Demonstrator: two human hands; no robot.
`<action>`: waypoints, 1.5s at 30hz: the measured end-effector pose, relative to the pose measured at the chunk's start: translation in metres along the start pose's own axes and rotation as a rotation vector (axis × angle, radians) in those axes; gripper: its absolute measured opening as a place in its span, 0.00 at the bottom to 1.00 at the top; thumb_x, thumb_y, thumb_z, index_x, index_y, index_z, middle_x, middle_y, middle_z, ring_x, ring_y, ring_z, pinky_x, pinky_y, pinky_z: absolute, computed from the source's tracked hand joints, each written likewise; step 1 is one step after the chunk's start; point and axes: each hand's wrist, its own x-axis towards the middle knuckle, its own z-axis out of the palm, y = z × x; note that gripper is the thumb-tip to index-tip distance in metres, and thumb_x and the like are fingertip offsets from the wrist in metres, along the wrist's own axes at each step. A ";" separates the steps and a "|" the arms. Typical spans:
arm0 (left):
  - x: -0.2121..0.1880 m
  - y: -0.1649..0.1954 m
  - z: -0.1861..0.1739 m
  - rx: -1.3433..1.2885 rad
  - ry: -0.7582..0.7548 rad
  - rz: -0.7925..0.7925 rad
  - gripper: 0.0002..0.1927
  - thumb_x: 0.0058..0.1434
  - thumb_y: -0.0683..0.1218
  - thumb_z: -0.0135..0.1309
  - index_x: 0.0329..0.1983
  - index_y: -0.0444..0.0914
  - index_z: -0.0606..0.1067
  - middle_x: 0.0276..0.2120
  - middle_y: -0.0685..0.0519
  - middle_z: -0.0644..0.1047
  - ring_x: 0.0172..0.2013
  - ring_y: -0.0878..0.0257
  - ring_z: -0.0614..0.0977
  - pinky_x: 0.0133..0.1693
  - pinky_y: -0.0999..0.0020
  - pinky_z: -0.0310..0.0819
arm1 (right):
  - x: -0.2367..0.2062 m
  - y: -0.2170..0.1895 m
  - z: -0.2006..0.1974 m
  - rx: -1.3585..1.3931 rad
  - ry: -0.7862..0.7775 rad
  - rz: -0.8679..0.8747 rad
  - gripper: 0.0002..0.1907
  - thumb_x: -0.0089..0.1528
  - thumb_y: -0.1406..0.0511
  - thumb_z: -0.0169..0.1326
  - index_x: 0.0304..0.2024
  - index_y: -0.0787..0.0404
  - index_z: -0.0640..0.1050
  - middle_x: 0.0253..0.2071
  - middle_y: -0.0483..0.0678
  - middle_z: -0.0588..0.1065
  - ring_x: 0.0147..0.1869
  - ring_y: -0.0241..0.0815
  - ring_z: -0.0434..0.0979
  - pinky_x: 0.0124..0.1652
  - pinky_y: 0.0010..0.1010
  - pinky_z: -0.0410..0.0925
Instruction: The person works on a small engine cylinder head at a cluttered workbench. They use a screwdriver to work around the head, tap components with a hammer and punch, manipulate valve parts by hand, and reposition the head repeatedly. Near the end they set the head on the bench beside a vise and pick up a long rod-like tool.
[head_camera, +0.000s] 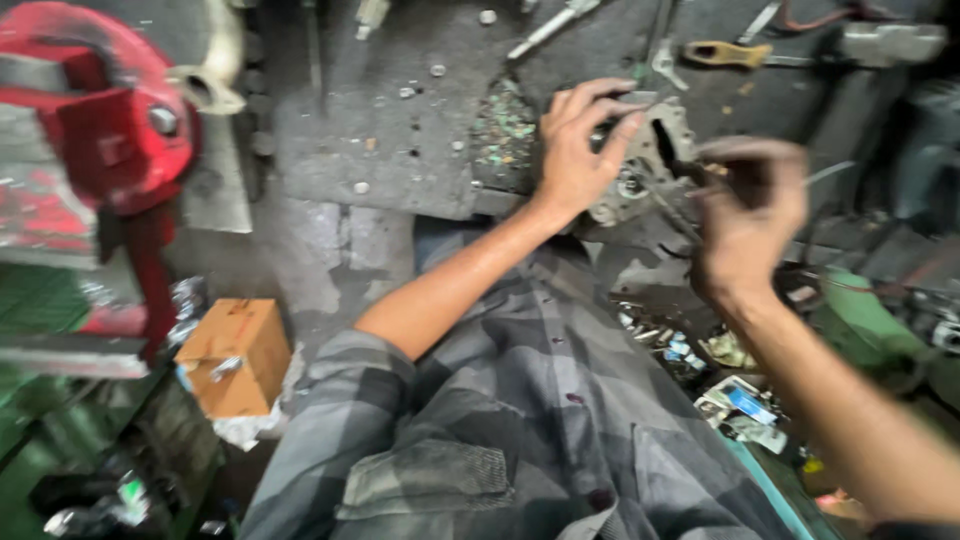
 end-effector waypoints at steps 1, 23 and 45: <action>0.000 0.000 -0.001 0.017 -0.001 -0.020 0.08 0.66 0.51 0.59 0.44 0.45 0.82 0.56 0.61 0.78 0.58 0.59 0.75 0.59 0.62 0.66 | -0.007 0.006 0.005 0.076 0.160 0.039 0.25 0.48 0.64 0.60 0.50 0.56 0.75 0.49 0.47 0.74 0.57 0.48 0.72 0.53 0.42 0.65; 0.004 0.007 -0.003 0.004 -0.029 -0.076 0.05 0.65 0.49 0.59 0.41 0.45 0.81 0.55 0.61 0.78 0.56 0.59 0.76 0.58 0.62 0.67 | -0.028 0.028 0.001 -0.219 0.188 -0.133 0.14 0.65 0.76 0.46 0.52 0.61 0.69 0.49 0.51 0.69 0.46 0.45 0.70 0.42 0.31 0.67; -0.001 0.006 0.006 0.011 -0.011 -0.033 0.06 0.67 0.49 0.59 0.44 0.45 0.80 0.55 0.61 0.78 0.58 0.60 0.75 0.60 0.62 0.65 | 0.006 0.017 -0.031 -0.709 -0.924 -0.905 0.12 0.56 0.67 0.50 0.43 0.56 0.71 0.45 0.45 0.72 0.51 0.45 0.73 0.49 0.41 0.68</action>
